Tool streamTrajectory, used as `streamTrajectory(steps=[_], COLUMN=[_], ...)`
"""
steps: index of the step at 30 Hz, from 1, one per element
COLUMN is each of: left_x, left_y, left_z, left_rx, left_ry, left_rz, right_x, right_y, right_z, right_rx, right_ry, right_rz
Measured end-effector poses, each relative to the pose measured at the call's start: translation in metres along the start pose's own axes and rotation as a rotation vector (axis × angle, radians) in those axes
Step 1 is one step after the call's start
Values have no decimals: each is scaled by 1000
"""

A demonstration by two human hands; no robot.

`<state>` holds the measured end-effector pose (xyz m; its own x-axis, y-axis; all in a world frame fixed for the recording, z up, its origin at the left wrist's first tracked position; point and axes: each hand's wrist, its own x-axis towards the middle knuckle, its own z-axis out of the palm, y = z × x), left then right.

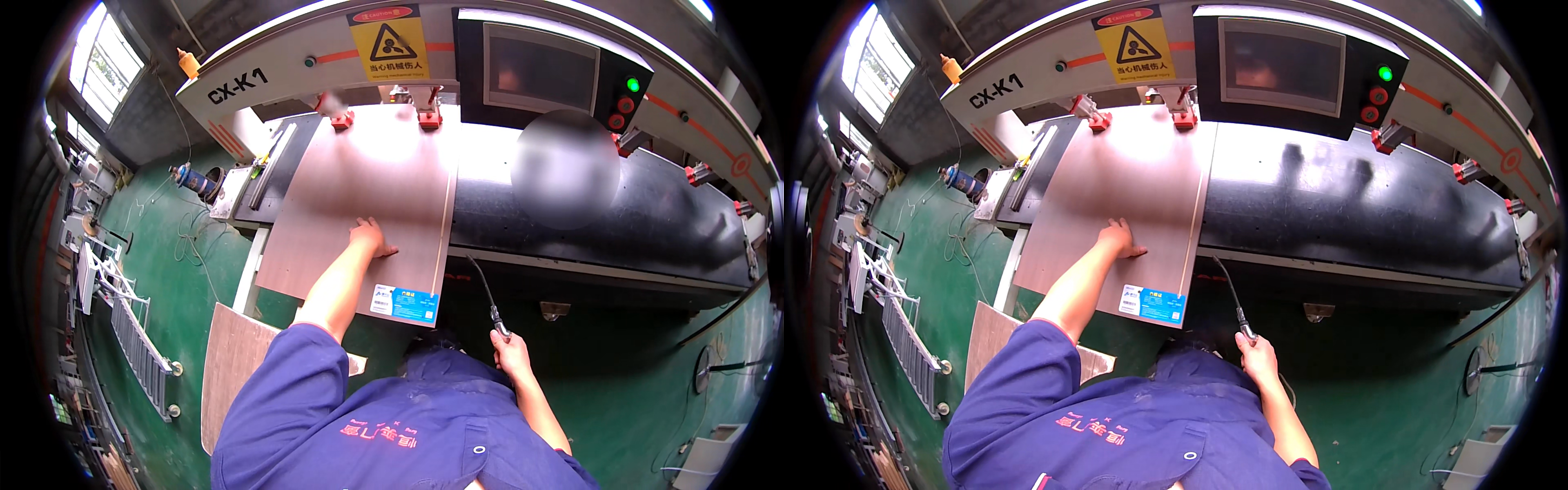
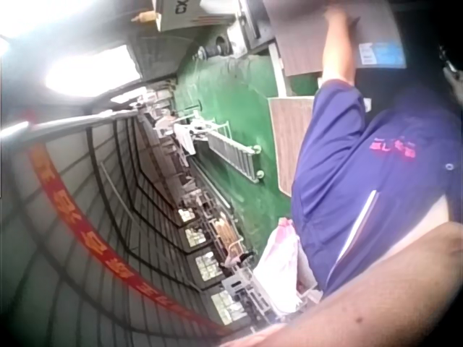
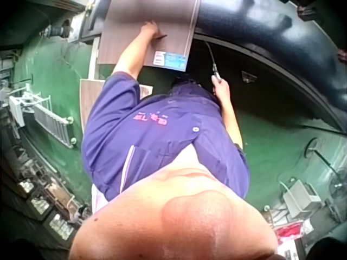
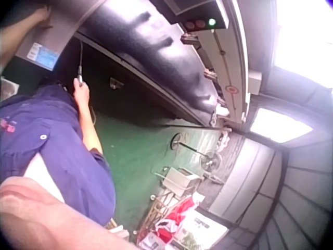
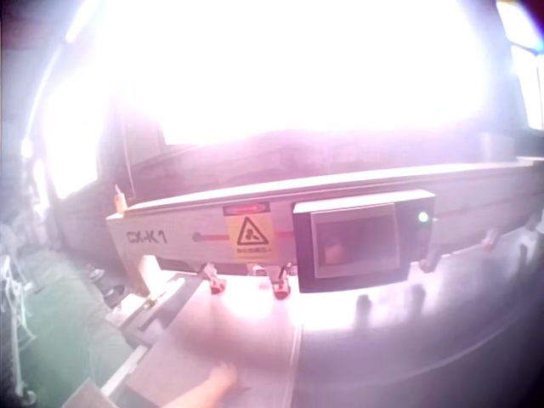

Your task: The person picks up a wooden board from a stack, places it onto a manufacturing machine, uses a hand-held air nozzle to clean the board, and then moves the board to another pile.

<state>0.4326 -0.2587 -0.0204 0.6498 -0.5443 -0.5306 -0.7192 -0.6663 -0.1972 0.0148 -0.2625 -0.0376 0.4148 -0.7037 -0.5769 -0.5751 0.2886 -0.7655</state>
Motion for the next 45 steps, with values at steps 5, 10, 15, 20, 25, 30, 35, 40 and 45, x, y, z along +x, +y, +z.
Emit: streamTrajectory(steps=[5, 10, 15, 20, 25, 30, 35, 40, 45], left_x=[3, 4, 4, 2, -5, -3, 0, -6, -2], left_y=[-1, -1, -1, 0, 2, 1, -2, 1, 0], left_z=[3, 4, 3, 2, -3, -2, 3, -2, 2], left_rx=[4, 11, 10, 19, 35, 19, 0, 3, 0], left_ry=[5, 9, 6, 11, 14, 6, 23, 34, 26], left_rz=[-1, -6, 1, 3, 16, 7, -6, 15, 6], right_x=[4, 3, 3, 4, 8, 10, -2, 21, 11], right_y=[4, -1, -4, -5, 0, 1, -25, 9, -16], right_z=[1, 1, 1, 2, 6, 8, 18, 26, 11], right_rx=[19, 16, 12, -2, -63, -87, -150, -234, -34], right_ry=[-1, -16, -12, -17, -55, -79, -142, -52, 36], right_rz=[-14, -18, 3, 4, 3, -22, -82, -122, 0])
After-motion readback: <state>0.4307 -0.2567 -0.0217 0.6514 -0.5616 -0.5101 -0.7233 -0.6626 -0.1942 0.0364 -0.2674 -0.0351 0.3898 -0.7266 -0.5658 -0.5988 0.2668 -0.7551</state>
